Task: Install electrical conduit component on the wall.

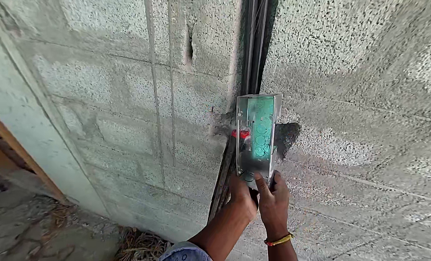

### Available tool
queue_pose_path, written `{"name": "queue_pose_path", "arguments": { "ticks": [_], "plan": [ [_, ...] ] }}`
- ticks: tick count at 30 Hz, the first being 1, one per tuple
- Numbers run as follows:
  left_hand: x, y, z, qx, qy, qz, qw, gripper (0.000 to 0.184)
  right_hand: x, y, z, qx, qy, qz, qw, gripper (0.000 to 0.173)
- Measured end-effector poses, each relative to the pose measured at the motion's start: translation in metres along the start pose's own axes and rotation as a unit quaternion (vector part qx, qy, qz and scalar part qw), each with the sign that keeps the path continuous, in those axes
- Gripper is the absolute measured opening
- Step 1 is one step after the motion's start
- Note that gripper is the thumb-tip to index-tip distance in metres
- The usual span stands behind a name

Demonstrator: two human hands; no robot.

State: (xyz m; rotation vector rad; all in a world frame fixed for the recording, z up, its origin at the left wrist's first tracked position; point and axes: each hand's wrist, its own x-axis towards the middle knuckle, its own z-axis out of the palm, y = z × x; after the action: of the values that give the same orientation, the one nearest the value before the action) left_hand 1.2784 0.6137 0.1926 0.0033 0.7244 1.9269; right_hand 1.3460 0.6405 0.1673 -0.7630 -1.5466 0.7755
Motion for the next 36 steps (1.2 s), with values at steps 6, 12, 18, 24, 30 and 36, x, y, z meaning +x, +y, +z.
{"name": "queue_pose_path", "arguments": {
  "ticks": [6, 12, 18, 24, 30, 36],
  "plan": [
    [0.047, 0.03, -0.032, 0.397, -0.076, 0.29, 0.867, 0.036, 0.026, -0.01, -0.061, -0.068, 0.054, -0.015, 0.996, 0.047],
    [0.082, 0.039, 0.001, 0.653, 0.066, 0.412, 0.632, 0.074, 0.047, -0.03, -0.063, -0.283, 0.049, -0.038, 0.957, 0.038],
    [0.081, 0.023, 0.023, 0.691, 0.166, 0.405, 0.576, 0.067, 0.071, -0.034, -0.039, -0.334, 0.065, -0.126, 0.932, 0.042],
    [0.086, 0.03, 0.037, 0.702, 0.174, 0.316, 0.615, 0.071, 0.093, -0.046, -0.052, -0.365, 0.037, -0.145, 0.919, 0.042],
    [0.085, 0.035, 0.031, 0.69, 0.186, 0.295, 0.634, 0.075, 0.097, -0.044, -0.056, -0.386, 0.016, -0.176, 0.906, 0.046],
    [0.082, 0.044, 0.027, 0.68, 0.163, 0.289, 0.654, 0.075, 0.115, -0.044, -0.037, -0.404, -0.024, -0.176, 0.897, 0.047]
  ]
}}
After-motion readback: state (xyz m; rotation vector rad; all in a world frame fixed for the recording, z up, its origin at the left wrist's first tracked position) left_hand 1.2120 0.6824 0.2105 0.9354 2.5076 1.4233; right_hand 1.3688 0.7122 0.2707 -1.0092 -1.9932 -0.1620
